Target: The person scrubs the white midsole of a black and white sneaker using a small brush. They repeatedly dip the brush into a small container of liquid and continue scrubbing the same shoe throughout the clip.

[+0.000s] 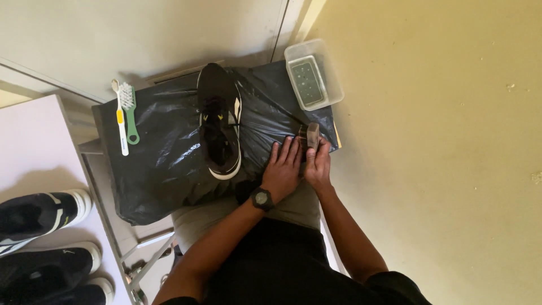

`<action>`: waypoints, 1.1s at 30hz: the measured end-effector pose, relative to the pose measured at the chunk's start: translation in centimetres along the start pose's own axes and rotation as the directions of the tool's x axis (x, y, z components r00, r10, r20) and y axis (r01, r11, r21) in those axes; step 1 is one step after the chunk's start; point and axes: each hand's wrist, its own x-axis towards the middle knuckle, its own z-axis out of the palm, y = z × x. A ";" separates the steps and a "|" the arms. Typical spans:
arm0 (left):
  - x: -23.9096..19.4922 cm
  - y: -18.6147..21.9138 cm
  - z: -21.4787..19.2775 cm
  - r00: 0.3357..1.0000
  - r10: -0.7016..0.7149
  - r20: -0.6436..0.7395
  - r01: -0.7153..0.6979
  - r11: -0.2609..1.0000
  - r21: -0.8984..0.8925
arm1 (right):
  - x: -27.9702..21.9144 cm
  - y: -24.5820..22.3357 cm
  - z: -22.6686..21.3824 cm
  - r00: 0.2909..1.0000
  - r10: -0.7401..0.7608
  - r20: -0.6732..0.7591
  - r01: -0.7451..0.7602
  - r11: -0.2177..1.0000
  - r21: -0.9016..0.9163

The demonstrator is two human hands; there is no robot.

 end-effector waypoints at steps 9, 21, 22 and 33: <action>0.9 1.0 -1.5 0.997 -0.009 0.077 0.011 1.000 -0.023 | 0.4 0.7 -0.9 0.999 -0.052 0.002 0.052 0.998 0.026; -6.1 -0.2 -13.4 0.782 -0.037 -0.622 -0.269 0.881 -0.390 | 0.7 -2.9 1.0 0.988 -0.156 0.007 0.156 0.987 0.034; -7.5 -1.8 -14.3 0.782 -0.039 -0.622 -0.263 0.883 -0.387 | 1.5 -3.7 2.1 0.987 -0.157 0.011 0.157 0.987 0.039; -6.6 -24.3 -16.1 0.716 -0.427 -0.552 0.294 0.902 -0.317 | 16.3 -7.0 12.8 0.972 -0.135 0.193 0.115 0.987 0.112</action>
